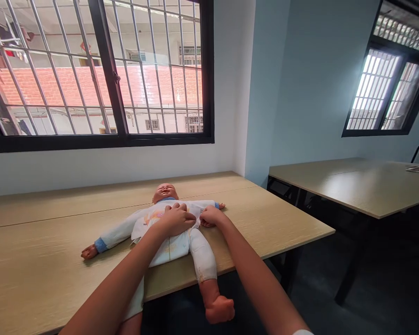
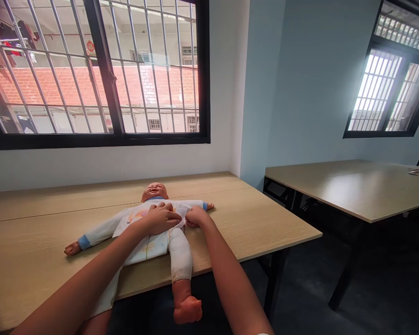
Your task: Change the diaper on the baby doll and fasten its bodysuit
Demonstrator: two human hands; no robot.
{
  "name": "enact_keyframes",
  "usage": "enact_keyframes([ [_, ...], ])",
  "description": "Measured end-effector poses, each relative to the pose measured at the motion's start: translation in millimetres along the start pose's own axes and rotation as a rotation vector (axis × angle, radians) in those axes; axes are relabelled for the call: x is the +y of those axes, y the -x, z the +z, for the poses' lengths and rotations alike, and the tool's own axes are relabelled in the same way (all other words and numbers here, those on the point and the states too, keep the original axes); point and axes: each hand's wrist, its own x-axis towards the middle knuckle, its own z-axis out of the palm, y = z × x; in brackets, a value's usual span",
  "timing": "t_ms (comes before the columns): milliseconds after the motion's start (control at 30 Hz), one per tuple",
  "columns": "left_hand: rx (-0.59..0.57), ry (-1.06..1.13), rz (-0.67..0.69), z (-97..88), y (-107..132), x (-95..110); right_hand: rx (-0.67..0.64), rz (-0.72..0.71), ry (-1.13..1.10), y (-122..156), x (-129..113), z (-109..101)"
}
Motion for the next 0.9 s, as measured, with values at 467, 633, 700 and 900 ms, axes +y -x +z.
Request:
enact_keyframes([
  [467, 0.007, -0.037, -0.277, 17.5, -31.2, 12.7, -0.109, 0.149, -0.046, 14.8, -7.5, -6.9],
  [633, 0.051, -0.004, -0.213, 20.0, -27.7, 9.3, -0.123, 0.156, -0.076, 14.7, -8.5, -7.2],
  [700, 0.054, -0.003, -0.165, 20.0, -25.1, 8.2, -0.127, 0.156, -0.073, 13.1, -7.7, -6.8],
  [900, 0.035, -0.059, -0.141, 18.7, -22.0, 10.8, -0.115, 0.161, -0.046, 12.3, -7.4, -5.4],
])
